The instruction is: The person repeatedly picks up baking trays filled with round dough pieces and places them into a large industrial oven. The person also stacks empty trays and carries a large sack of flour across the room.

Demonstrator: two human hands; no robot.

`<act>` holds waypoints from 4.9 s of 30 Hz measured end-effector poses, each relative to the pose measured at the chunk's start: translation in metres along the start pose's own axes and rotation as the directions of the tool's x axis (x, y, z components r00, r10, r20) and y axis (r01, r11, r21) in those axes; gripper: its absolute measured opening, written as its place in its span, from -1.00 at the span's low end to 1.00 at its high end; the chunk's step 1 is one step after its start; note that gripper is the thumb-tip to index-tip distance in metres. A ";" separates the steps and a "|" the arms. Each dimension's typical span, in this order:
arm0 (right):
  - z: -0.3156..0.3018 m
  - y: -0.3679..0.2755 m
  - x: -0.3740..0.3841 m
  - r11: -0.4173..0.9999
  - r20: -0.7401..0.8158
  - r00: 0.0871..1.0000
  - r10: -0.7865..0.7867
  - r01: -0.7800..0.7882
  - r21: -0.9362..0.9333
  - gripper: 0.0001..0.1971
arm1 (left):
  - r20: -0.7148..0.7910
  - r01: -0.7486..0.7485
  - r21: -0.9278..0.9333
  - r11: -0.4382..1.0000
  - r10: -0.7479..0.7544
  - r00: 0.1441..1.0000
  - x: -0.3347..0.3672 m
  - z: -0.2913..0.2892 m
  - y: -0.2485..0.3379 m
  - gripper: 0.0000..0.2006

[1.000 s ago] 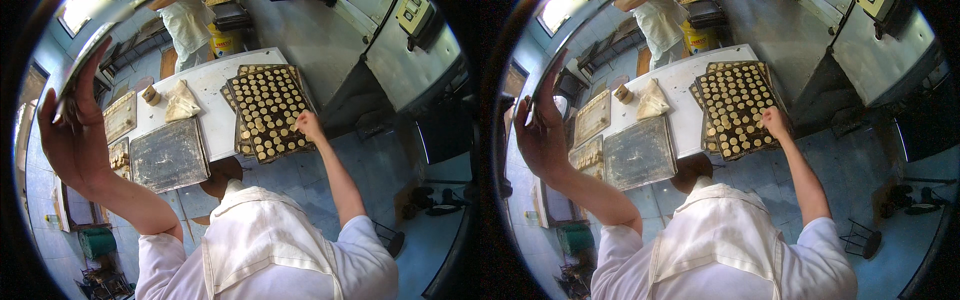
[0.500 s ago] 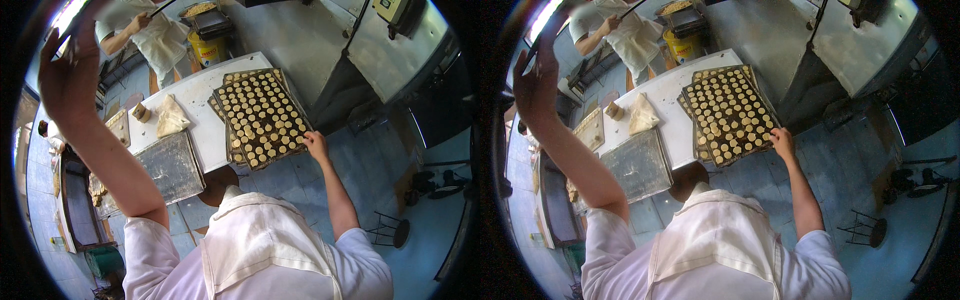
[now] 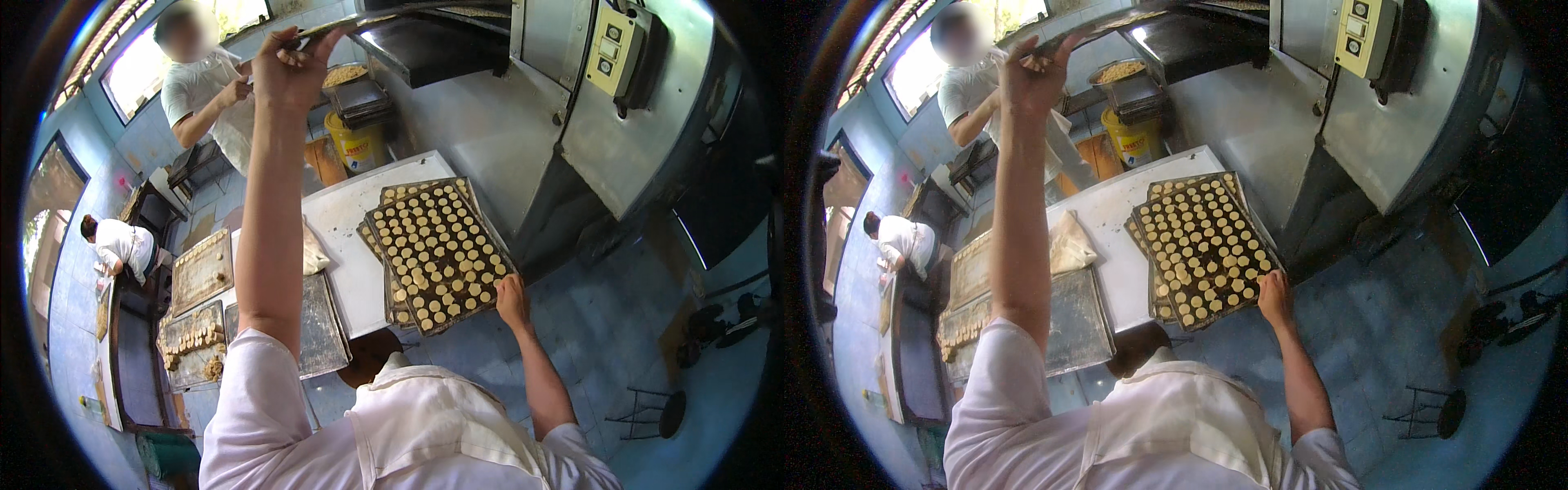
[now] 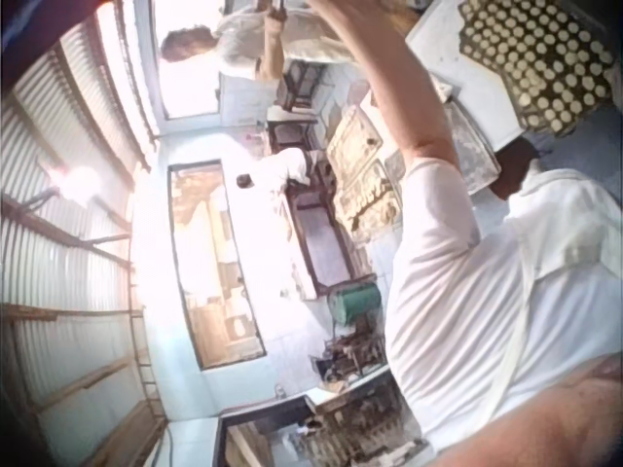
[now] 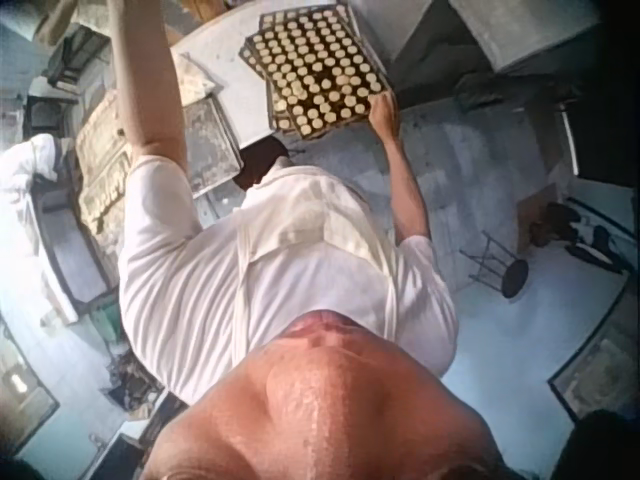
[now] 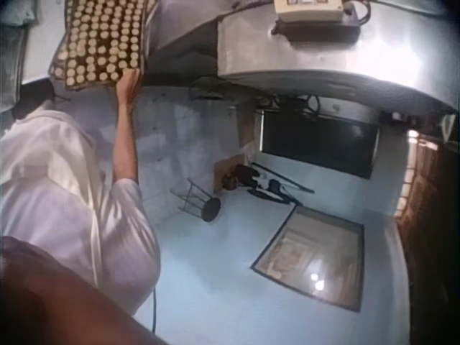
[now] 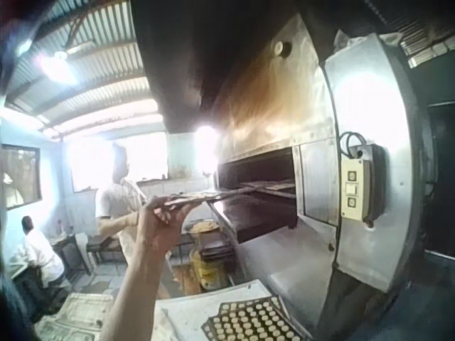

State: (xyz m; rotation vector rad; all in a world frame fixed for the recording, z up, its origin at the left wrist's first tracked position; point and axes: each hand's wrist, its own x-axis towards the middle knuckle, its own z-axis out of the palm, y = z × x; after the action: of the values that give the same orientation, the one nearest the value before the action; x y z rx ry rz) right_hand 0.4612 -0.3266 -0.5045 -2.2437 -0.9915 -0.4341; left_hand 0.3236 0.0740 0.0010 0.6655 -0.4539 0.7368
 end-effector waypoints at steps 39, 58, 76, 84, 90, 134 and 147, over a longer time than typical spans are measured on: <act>0.039 -0.188 0.035 0.803 0.623 0.782 0.013 -0.379 0.459 -0.73 | -0.539 0.539 0.546 0.641 -0.223 0.812 -0.286 -0.160 -0.063 -0.56; 0.097 -0.129 0.046 0.918 0.516 0.840 0.167 -0.324 0.230 -0.70 | -0.283 0.229 0.837 -0.498 -0.034 0.959 -0.402 -0.221 -0.203 -0.37; 0.003 -0.037 0.024 0.983 0.002 0.998 0.070 -0.070 0.172 -0.77 | -0.605 0.620 0.760 0.194 -0.139 0.784 -0.414 -0.196 -0.252 -0.53; 0.013 -0.016 0.051 0.989 0.242 0.970 0.007 -0.043 0.144 -0.66 | -0.744 0.665 0.660 -0.349 -0.185 0.642 -0.484 -0.204 -0.228 -0.68; 0.070 -0.012 0.094 0.991 0.335 0.942 0.015 -0.058 0.117 -0.87 | -0.829 0.905 0.303 0.298 -0.387 0.405 -0.498 -0.212 -0.241 -0.75; -0.352 -0.083 0.372 0.911 -0.852 0.325 -0.410 0.181 -0.370 -0.59 | -0.456 -0.051 0.240 0.969 0.159 0.876 -0.385 -0.022 -0.028 -0.40; -0.351 -0.071 0.376 0.926 -0.848 0.375 -0.376 0.192 -0.325 -0.46 | -0.024 0.226 -0.406 0.885 -0.257 0.966 -0.150 0.141 0.024 -0.31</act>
State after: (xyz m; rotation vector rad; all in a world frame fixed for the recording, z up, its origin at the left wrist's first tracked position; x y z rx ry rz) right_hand 0.6419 -0.3230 -0.0178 -1.4905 -0.7045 -1.7452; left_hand 0.1861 -0.0789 0.0214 0.2964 -0.4251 0.4108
